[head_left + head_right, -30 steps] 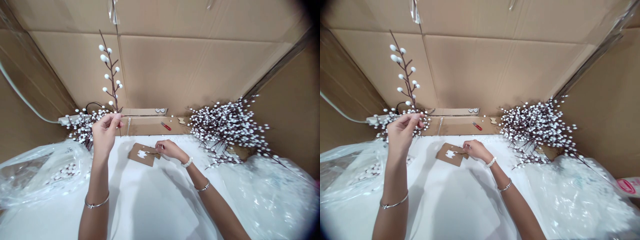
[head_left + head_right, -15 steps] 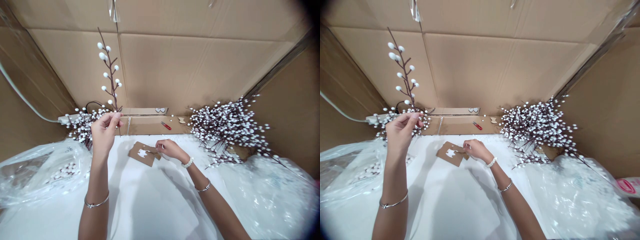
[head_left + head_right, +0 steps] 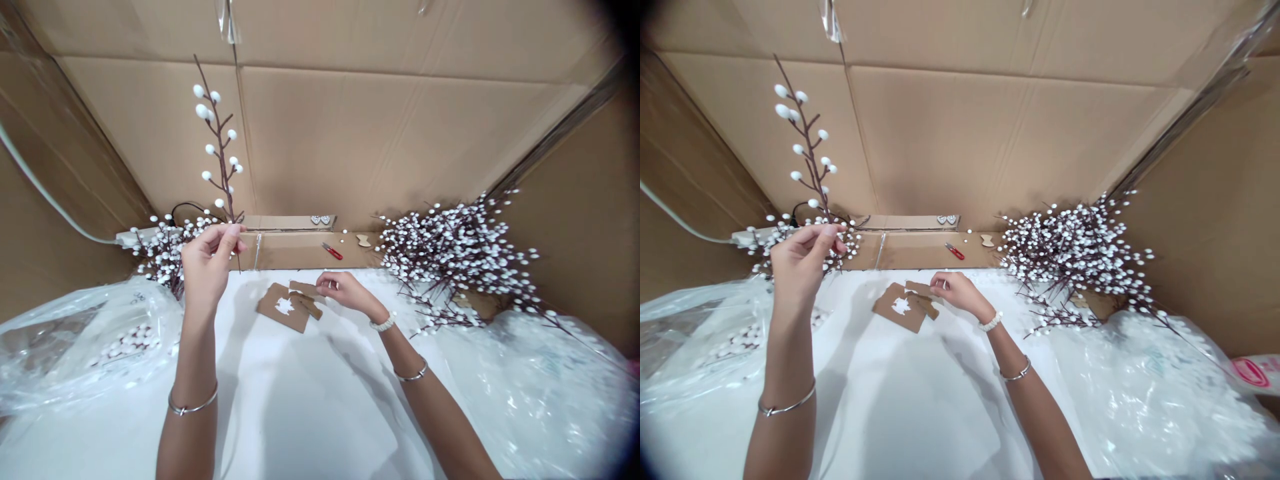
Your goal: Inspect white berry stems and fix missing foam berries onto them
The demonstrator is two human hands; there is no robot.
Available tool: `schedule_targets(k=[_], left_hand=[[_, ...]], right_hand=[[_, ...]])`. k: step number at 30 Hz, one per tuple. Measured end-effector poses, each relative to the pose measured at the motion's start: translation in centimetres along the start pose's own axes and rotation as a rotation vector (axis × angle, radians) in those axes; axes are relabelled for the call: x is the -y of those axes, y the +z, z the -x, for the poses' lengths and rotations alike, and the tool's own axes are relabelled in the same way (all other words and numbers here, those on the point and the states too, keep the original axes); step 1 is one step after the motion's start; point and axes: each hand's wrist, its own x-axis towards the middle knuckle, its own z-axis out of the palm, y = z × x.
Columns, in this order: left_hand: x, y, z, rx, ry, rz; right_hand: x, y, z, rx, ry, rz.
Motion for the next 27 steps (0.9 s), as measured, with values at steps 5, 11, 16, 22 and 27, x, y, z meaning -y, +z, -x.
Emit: schedule_targets(k=[5, 11, 16, 22, 27], left_hand=[[0.5, 0.0, -0.2, 0.01, -0.007, 0.033], [1.8, 0.7, -0.6, 0.024, -0.069, 0.031], [2.4, 1.3, -0.7, 0.074, -0.087, 0.022], [1.8, 1.6, -0.3, 0.111, -0.075, 0.009], [1.0, 2.0, -0.1, 0.137, -0.08, 0.017]], right_hand=[[0.3, -1.0, 0.1, -0.101, -0.001, -0.208], [1.9, -2.3, -1.5, -0.4, -0.073, -0.549], [5.8, -2.7, -2.2, -0.608, -0.204, -0.67], [8.2, -2.3, -1.5, -0.709, -0.329, -0.419], [8.3, -2.5, -1.4, -0.733, -0.366, -0.333]])
